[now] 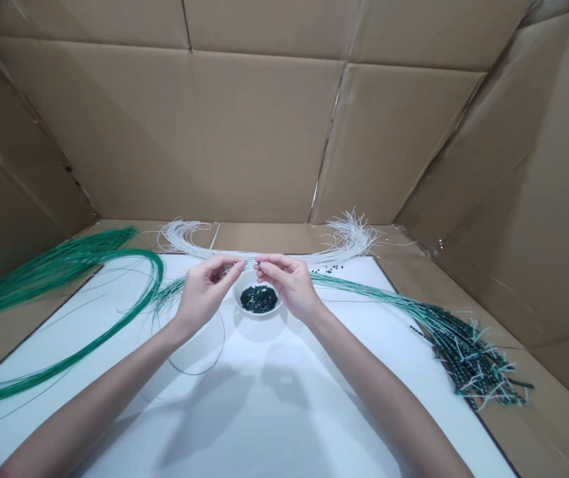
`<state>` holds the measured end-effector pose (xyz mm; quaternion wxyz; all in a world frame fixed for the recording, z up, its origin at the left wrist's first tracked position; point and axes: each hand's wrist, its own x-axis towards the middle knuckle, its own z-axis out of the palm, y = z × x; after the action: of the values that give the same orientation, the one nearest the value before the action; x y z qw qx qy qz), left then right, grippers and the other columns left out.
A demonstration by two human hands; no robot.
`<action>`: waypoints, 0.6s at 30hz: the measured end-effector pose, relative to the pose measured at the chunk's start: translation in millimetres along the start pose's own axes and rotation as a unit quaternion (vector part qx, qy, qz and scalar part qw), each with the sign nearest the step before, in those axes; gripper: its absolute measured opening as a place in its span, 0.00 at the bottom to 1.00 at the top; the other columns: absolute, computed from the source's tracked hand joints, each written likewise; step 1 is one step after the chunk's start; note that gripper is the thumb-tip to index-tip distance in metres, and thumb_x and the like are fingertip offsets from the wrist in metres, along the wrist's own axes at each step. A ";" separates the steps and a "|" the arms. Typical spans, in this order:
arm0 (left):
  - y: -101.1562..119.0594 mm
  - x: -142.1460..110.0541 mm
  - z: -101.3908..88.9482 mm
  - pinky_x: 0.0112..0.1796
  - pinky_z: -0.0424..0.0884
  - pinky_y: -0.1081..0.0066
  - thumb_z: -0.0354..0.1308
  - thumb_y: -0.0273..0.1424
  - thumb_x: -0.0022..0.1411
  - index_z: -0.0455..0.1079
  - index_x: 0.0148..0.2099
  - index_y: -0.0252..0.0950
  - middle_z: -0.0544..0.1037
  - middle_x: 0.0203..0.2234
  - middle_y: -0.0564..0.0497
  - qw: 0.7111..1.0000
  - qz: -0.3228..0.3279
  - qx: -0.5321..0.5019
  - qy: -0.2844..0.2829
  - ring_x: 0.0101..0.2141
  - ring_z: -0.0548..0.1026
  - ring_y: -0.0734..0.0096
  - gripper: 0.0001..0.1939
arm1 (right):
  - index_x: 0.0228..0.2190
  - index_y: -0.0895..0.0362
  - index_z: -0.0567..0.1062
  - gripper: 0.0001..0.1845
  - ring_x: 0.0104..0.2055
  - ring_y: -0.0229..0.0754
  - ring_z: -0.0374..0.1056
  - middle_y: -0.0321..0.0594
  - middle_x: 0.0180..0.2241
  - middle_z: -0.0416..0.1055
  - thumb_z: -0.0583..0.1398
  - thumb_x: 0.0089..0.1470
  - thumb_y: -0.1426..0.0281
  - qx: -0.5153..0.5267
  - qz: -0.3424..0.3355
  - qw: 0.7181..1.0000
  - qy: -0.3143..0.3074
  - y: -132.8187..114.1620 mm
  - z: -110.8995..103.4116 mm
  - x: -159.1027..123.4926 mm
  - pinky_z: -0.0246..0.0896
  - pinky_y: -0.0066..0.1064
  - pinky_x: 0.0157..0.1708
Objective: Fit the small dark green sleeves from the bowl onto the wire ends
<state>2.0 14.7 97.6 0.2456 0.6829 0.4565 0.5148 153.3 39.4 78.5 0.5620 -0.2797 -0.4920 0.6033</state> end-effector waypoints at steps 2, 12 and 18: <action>0.1 0.0 -0.1 0.23 0.59 0.77 0.51 0.35 0.56 0.70 0.33 0.34 0.74 0.27 0.51 1.000 0.006 0.011 0.004 0.21 0.61 0.79 0.11 | 0.26 0.55 0.77 0.07 0.26 0.33 0.64 0.35 0.23 0.71 0.64 0.38 0.69 0.002 -0.001 1.000 -0.002 0.0 0.2 0.0 0.62 0.30 0.30; 1.0 -1.6 -1.5 0.24 0.59 0.78 0.50 0.33 0.57 0.70 0.33 0.35 0.73 0.24 0.53 0.994 0.068 0.086 0.024 0.21 0.63 0.79 0.09 | 0.26 0.55 0.76 0.08 0.25 0.34 0.65 0.35 0.23 0.71 0.64 0.37 0.68 -0.007 -0.008 1.000 0.007 0.9 0.4 0.2 0.62 0.30 0.30; 1.6 -2.7 -1.7 0.25 0.59 0.78 0.49 0.32 0.58 0.70 0.33 0.36 0.73 0.24 0.53 0.990 0.091 0.109 0.008 0.22 0.64 0.79 0.09 | 0.27 0.55 0.77 0.08 0.25 0.34 0.66 0.36 0.24 0.72 0.63 0.39 0.69 -0.078 -0.043 0.996 0.022 5.4 -2.9 0.8 0.62 0.30 0.30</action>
<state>0.8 11.3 98.1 0.1181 0.7400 0.4481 0.4875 153.5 41.6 72.8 0.5742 -0.3149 -0.5368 0.5320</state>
